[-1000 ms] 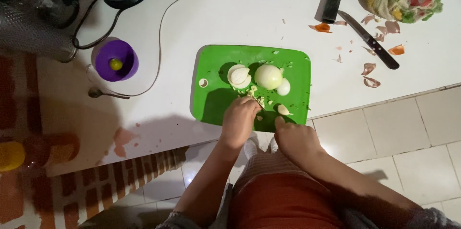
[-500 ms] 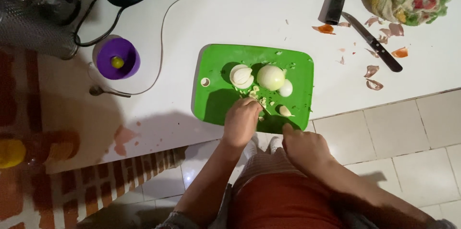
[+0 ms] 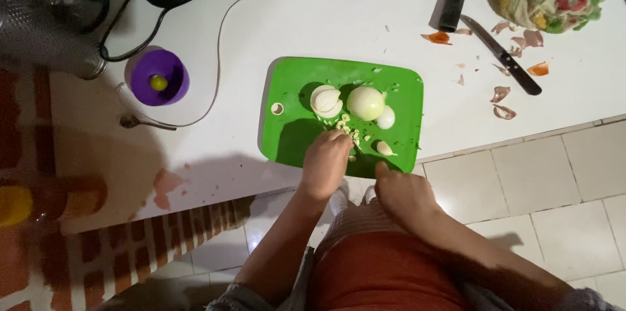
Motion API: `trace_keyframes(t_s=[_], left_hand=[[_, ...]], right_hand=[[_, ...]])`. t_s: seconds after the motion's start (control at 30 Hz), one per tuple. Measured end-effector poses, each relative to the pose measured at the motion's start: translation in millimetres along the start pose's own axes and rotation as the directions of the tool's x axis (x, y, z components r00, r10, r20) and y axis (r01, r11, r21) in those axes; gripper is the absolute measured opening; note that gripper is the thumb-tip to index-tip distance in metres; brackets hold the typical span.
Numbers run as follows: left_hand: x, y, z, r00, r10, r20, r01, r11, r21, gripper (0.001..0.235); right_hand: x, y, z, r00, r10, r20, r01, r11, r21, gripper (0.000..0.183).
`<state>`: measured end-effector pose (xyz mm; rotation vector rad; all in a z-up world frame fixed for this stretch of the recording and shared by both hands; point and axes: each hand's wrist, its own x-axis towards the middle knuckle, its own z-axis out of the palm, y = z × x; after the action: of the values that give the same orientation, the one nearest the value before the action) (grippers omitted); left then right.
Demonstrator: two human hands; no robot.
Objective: Peeling and then finely mincing garlic cloves on a cutting board using a small knife.
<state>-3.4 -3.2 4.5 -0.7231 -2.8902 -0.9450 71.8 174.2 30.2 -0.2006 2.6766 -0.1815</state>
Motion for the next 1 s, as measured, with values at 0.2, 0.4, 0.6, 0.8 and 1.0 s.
trace_keyframes(t_s=[0.2, 0.4, 0.6, 0.8, 1.0], left_hand=[[-3.0, 0.8, 4.8, 0.998, 0.000, -0.059, 0.001, 1.000, 0.022, 0.005], [-5.8, 8.8, -9.8, 0.973, 0.137, -0.185, -0.133, 0.991, 0.033, 0.011], [-3.1, 1.5, -14.0, 0.993, -0.114, 0.036, 0.116, 0.990, -0.073, 0.003], [4.4, 10.7, -14.3, 0.995, 0.063, -0.073, -0.072, 0.989, -0.128, 0.020], [20.0, 31.1, 14.1, 0.951, 0.297, 0.091, -0.293, 0.955, -0.051, 0.022]], right_hand=[[-11.6, -1.3, -27.4, 1.000, 0.013, 0.021, -0.014, 0.998, 0.061, 0.019], [-18.8, 2.0, -27.1, 0.999, 0.046, -0.002, -0.046, 0.992, 0.117, 0.016], [-24.3, 5.9, -29.9, 0.998, 0.057, 0.023, -0.058, 0.995, 0.087, 0.016], [-22.8, 11.8, -6.2, 0.999, 0.031, 0.036, -0.034, 0.995, 0.096, 0.017], [-15.7, 14.7, 4.8, 0.990, 0.022, 0.136, -0.027, 0.999, 0.030, 0.021]])
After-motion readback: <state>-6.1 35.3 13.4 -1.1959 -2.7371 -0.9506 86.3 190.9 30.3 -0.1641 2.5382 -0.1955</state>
